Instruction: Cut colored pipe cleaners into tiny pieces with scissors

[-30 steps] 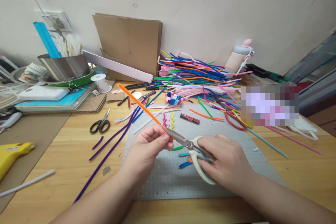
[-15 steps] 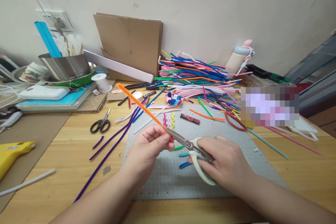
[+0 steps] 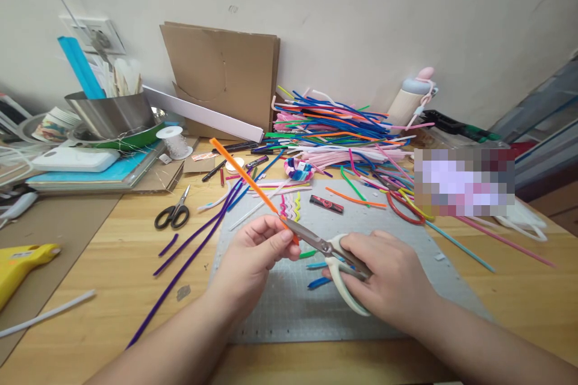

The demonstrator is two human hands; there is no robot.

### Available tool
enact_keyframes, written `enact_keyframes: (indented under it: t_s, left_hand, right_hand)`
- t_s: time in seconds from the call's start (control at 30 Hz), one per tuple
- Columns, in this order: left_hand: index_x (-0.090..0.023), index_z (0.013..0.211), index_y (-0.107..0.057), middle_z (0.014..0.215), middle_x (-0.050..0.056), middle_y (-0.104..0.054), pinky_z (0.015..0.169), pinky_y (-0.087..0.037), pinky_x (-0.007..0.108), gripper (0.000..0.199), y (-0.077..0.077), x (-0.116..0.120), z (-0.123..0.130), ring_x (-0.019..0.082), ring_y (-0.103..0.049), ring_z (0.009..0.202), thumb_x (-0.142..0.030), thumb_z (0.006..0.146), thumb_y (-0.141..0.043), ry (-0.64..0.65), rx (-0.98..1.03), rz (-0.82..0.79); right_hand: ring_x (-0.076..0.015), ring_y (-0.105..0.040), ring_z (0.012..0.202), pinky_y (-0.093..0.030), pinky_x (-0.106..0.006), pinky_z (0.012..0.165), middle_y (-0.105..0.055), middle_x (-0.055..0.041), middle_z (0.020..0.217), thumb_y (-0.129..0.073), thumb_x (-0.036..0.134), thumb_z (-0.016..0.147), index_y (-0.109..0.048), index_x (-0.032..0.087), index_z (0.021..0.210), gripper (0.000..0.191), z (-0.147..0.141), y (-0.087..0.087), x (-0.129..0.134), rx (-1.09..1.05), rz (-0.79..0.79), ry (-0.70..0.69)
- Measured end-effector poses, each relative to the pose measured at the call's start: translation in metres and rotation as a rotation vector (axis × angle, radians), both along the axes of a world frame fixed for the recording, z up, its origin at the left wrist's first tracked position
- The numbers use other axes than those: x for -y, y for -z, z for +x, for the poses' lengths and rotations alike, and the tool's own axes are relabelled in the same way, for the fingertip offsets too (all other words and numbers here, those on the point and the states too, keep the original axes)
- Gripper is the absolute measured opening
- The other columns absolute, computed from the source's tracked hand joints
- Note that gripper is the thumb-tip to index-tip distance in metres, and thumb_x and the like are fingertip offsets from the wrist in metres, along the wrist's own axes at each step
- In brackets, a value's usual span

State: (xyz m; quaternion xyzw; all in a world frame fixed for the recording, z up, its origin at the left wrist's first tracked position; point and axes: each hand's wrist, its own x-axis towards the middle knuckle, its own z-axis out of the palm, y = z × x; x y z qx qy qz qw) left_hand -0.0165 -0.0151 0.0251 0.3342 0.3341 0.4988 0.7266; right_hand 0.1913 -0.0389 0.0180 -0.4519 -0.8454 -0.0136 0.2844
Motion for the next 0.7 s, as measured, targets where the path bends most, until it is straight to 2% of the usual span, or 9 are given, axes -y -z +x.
enact_keyframes:
  t_s: [0.5,0.7]
  left_hand:
    - [-0.014,0.07,-0.068,0.064,-0.001,-0.067,0.059,-0.046,0.017,0.013,0.0006,-0.0001,0.0012,0.006,-0.06,0.057,-0.018,0.066,-0.08,0.03,0.094,-0.078]
    - [-0.014,0.071,-0.068,0.064,-0.001,-0.067,0.06,-0.047,0.017,0.012,0.0015,0.0001,0.0004,0.006,-0.06,0.057,-0.017,0.068,-0.079,0.04,0.108,-0.071]
  right_hand:
    - [-0.0121,-0.039,0.053,-0.025,-0.028,0.057,-0.051,0.0044,0.057,-0.061,0.03,0.082,-0.048,0.021,0.068,0.021,0.001,-0.0018,0.0004,0.03,0.025,0.006]
    - [-0.0124,-0.039,0.053,-0.025,-0.028,0.057,-0.05,0.0041,0.056,-0.058,0.034,0.086,-0.047,0.021,0.067,0.025,0.0023,-0.0018,0.0,0.041,0.037,-0.012]
